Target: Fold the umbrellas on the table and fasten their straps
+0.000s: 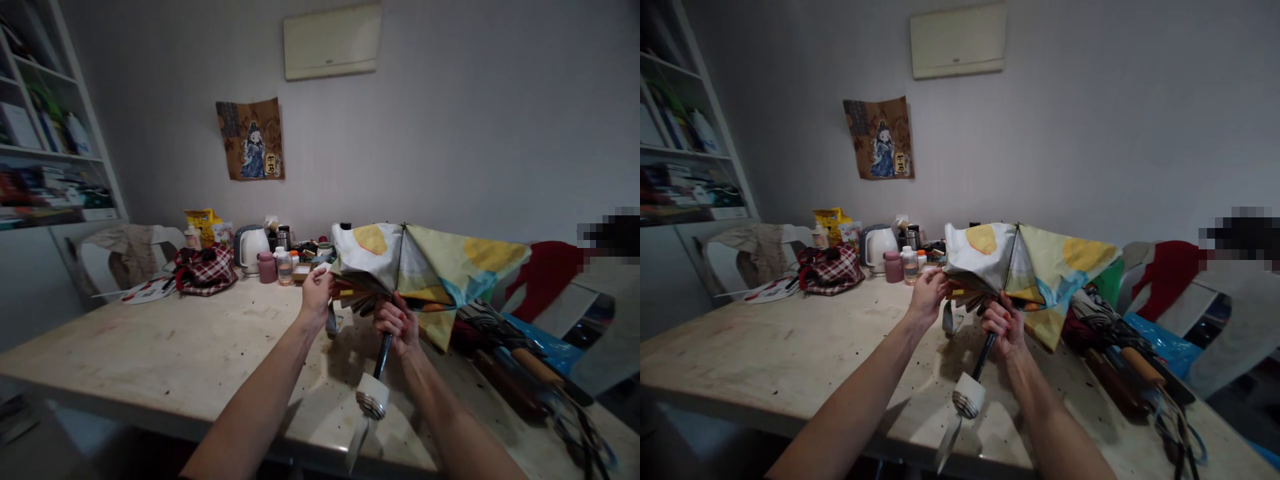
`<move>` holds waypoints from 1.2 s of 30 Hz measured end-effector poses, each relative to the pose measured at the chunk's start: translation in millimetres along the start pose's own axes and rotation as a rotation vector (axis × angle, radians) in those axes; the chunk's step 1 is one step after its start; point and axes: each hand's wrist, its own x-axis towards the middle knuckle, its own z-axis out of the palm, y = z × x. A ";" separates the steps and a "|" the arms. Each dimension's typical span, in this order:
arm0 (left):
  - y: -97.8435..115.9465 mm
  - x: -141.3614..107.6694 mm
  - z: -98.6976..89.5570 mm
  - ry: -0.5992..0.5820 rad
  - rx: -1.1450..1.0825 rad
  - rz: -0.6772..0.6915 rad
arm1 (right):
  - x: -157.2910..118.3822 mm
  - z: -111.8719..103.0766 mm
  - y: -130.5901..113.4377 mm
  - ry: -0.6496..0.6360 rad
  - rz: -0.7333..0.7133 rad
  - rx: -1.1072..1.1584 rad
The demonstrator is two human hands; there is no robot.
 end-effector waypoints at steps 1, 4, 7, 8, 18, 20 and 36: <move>3.0 -0.2 1.0 0.009 -0.017 -0.072 | -0.2 -0.2 0.1 -0.001 0.001 -0.001; 11.0 3.4 4.5 0.014 -0.043 -0.249 | -0.4 -0.3 1.0 0.004 0.027 0.000; 16.3 9.8 6.9 -0.035 0.001 -0.295 | -0.8 -0.5 1.0 0.002 0.054 -0.006; 17.9 11.3 6.6 -0.047 0.014 -0.282 | -1.1 -0.9 0.4 0.008 0.054 -0.012; 21.9 7.6 -26.1 0.016 -0.023 -0.004 | -2.8 -8.6 -5.3 0.061 0.032 -0.041; 21.3 7.6 -30.5 0.036 -0.061 -0.024 | -1.7 -8.9 -3.8 0.038 0.055 -0.019; 14.9 0.6 -35.0 -0.062 0.000 -0.247 | 0.4 -3.5 -2.0 -0.052 0.067 0.048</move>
